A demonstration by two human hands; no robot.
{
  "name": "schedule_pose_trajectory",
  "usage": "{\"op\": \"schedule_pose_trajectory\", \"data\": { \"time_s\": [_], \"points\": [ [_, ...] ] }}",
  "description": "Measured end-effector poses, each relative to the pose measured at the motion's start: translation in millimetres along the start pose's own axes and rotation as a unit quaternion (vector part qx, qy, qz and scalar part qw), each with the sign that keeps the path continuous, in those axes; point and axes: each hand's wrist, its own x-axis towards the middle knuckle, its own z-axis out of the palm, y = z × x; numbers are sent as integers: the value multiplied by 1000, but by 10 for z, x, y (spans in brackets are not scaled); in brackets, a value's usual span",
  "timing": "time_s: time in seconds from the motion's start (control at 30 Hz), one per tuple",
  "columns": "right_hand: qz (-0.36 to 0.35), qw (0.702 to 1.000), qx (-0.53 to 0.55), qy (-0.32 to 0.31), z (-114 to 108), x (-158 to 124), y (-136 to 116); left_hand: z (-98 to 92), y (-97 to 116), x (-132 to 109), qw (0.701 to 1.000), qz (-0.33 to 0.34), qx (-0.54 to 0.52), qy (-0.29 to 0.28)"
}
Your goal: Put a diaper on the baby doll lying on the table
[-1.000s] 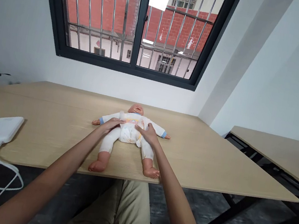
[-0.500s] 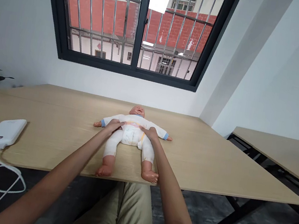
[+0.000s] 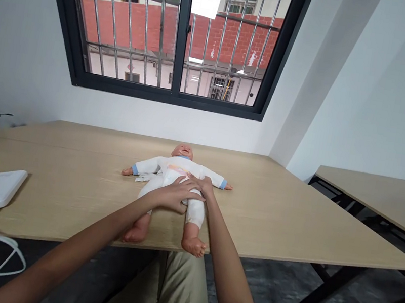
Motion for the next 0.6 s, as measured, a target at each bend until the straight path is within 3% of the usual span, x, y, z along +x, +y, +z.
{"op": "schedule_pose_trajectory", "data": {
  "time_s": [0.13, 0.27, 0.4, 0.5, 0.53, 0.57, 0.6],
  "points": [
    [34, 996, 78, -9, 57, 33, 126, 87, 40, 20, 992, -53, 112, -2],
    [7, 979, 204, -14, 68, 67, 167, 150, -10, 33, 985, -87, 147, 11],
    [-5, 964, 240, 114, -19, 85, 145, 123, -154, 13, 991, -103, 67, 50],
    [-5, 953, 231, 198, -112, 65, 188, 84, -298, -10, 984, -120, -71, 114],
    [-3, 950, 228, 213, -137, 46, 207, 78, -347, -17, 968, -120, -163, 149],
    [5, 949, 223, 223, -158, 23, 222, 78, -395, -22, 927, -114, -303, 188],
    [18, 950, 215, 226, -174, -6, 229, 83, -440, -27, 846, -101, -472, 226]
  ]
}}
